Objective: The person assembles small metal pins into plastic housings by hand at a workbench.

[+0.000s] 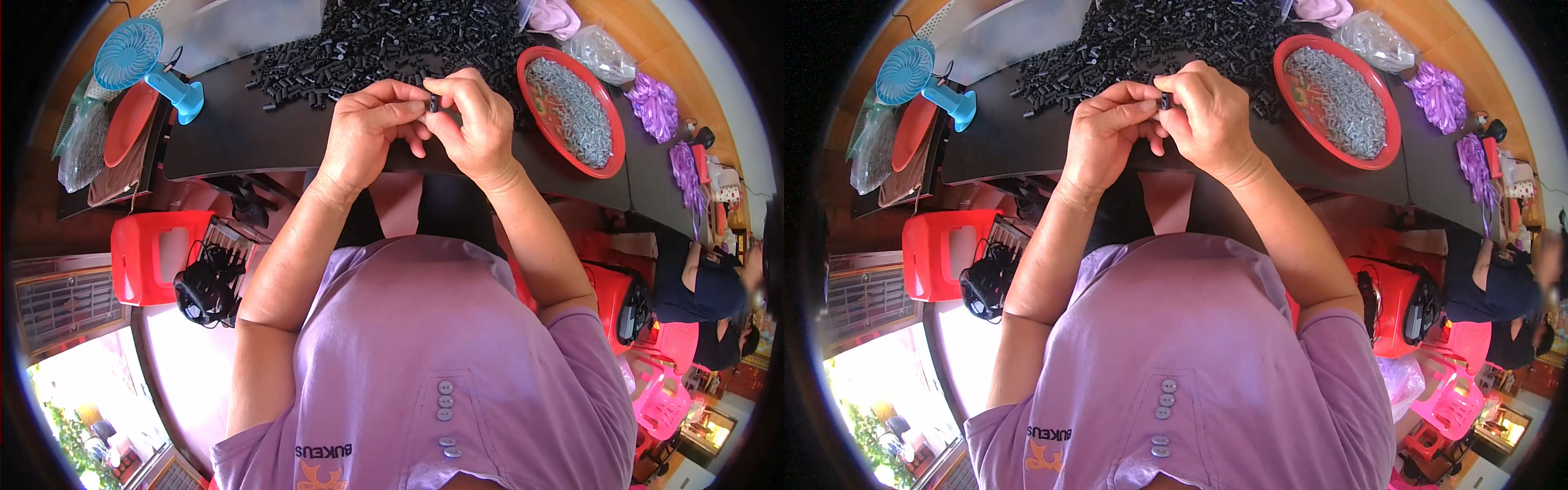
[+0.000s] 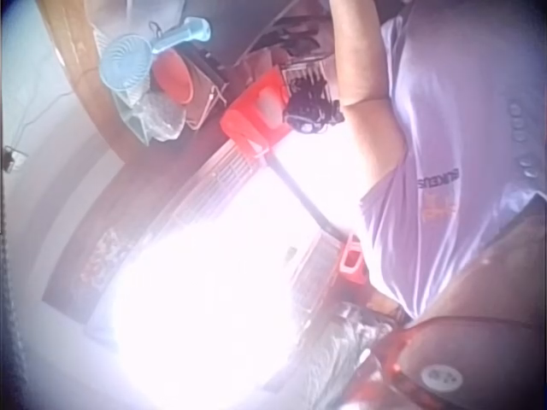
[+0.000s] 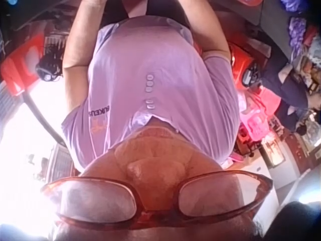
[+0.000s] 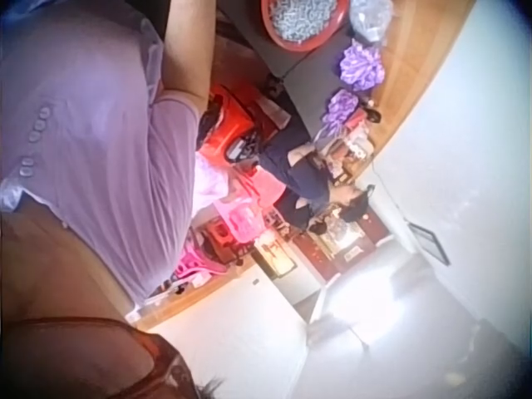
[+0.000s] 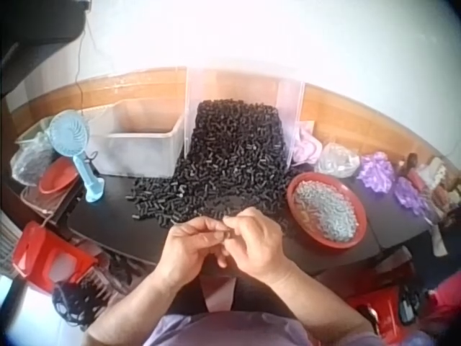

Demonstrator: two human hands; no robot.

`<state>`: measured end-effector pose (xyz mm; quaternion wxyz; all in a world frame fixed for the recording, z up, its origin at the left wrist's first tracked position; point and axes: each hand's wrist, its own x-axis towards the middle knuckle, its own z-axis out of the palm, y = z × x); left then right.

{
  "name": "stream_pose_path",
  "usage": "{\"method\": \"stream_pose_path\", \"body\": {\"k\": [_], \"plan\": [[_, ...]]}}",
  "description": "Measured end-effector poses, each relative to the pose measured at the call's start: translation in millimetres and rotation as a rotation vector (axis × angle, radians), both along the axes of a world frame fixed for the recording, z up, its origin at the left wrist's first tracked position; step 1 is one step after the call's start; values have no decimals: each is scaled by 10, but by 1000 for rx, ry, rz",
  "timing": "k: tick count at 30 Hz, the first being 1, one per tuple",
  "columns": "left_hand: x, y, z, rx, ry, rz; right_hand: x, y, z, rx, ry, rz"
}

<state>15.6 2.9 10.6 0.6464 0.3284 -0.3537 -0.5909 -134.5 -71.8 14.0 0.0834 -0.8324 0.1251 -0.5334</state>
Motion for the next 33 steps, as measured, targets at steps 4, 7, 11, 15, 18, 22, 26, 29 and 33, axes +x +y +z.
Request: {"method": "stream_pose_path", "body": {"k": [4, 7, 11, 15, 18, 22, 26, 29, 33], "plan": [[8, 3, 5, 7, -5, -9, -36, 12, 12, 17, 7, 12], [19, 0, -2, -1, -8, -21, -49, 4, 3, 51, -6, 32], [20, -4, -14, -7, -7, -26, -51, 0, -3, 53, -14, 44], [17, 1, -6, -3, -13, -24, -58, 21, 14, 60, -13, 51], [12, 1, -6, -2, -4, -29, -51, 8, 10, 39, -27, 45], [-26, -9, -19, -54, -28, 9, -16, 15, -4, 47, -35, 77], [-53, -14, -72, -128, -60, 101, -10, 46, 17, 54, 30, 98], [-79, 12, -73, -103, -71, 153, -55, 91, 34, 213, 8, 159], [-103, 28, -64, -69, -149, 189, -188, 91, 193, 423, 62, 140]]}}
